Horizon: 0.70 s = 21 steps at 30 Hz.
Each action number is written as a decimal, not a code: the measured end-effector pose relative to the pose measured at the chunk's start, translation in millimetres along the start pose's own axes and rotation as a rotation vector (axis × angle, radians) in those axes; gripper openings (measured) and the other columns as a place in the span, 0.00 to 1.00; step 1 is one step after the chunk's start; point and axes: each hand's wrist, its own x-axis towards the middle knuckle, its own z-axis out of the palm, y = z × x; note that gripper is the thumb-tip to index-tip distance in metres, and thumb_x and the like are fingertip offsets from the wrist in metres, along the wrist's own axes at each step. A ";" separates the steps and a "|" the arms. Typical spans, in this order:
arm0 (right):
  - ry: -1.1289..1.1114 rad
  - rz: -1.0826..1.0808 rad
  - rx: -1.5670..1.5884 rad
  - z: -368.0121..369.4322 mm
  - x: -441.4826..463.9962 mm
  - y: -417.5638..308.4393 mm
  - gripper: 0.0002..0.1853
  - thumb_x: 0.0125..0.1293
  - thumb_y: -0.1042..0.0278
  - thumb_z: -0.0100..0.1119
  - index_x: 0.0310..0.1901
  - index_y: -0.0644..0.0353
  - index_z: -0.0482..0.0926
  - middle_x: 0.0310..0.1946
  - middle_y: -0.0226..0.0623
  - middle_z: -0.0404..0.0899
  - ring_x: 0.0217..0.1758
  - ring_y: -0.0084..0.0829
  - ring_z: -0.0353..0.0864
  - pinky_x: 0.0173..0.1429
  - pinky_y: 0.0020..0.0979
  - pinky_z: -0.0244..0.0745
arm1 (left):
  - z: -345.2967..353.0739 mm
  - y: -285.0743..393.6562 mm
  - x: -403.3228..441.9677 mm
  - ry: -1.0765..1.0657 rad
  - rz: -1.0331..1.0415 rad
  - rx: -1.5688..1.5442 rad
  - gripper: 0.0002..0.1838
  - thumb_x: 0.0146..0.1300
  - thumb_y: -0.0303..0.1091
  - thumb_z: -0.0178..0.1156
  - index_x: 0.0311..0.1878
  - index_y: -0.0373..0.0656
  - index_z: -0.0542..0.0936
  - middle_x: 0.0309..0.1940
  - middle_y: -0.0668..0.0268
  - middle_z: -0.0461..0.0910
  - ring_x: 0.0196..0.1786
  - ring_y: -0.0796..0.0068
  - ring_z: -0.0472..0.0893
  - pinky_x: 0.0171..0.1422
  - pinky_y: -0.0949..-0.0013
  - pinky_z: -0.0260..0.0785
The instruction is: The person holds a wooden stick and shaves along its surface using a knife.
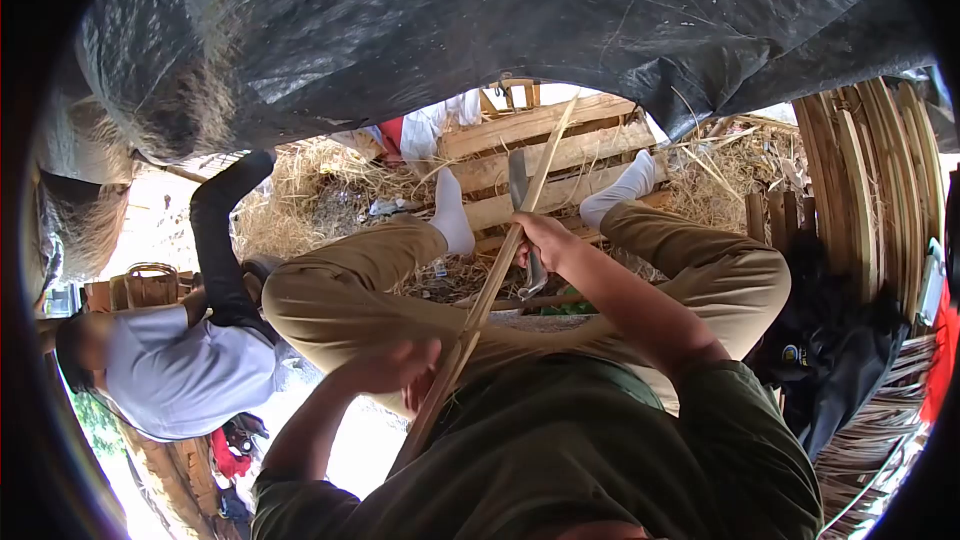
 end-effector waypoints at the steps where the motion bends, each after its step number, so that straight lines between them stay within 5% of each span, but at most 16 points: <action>1: 0.008 0.014 0.006 2.1 -1.8 2.5 0.14 0.67 0.57 0.58 0.29 0.55 0.68 0.16 0.28 0.63 0.16 0.21 0.61 0.19 0.30 0.64 | -3.6 2.1 5.9 0.063 0.025 -0.014 0.29 0.76 0.57 0.39 0.42 0.38 0.77 0.26 0.64 0.78 0.26 0.72 0.79 0.35 0.67 0.74; 5: 0.026 0.013 -0.029 4.9 -7.7 20.2 0.14 0.67 0.58 0.58 0.27 0.55 0.69 0.14 0.28 0.64 0.14 0.22 0.63 0.17 0.29 0.66 | -3.2 -5.8 67.1 0.315 0.079 -0.071 0.31 0.76 0.58 0.38 0.43 0.36 0.77 0.26 0.63 0.81 0.24 0.71 0.82 0.34 0.67 0.76; 10: -0.021 0.071 -0.003 8.2 -31.3 35.0 0.12 0.67 0.58 0.57 0.32 0.56 0.72 0.16 0.29 0.67 0.14 0.22 0.66 0.16 0.28 0.67 | 15.2 1.0 125.5 0.197 -0.072 -0.299 0.28 0.76 0.57 0.42 0.50 0.36 0.75 0.33 0.61 0.78 0.25 0.73 0.81 0.29 0.70 0.75; 14: -0.045 0.099 0.021 5.6 -29.9 41.6 0.12 0.67 0.59 0.57 0.33 0.58 0.72 0.21 0.31 0.71 0.16 0.22 0.67 0.16 0.29 0.67 | 34.3 5.2 120.2 0.260 -0.062 -0.306 0.28 0.75 0.57 0.43 0.54 0.38 0.74 0.29 0.64 0.74 0.21 0.74 0.78 0.20 0.72 0.72; 21: -0.007 0.036 0.014 21.3 -45.9 60.1 0.14 0.66 0.56 0.57 0.32 0.58 0.71 0.18 0.30 0.68 0.14 0.21 0.64 0.15 0.27 0.65 | 49.5 -7.4 100.9 0.276 0.097 -0.384 0.24 0.75 0.53 0.47 0.42 0.35 0.72 0.19 0.68 0.71 0.14 0.77 0.73 0.17 0.71 0.71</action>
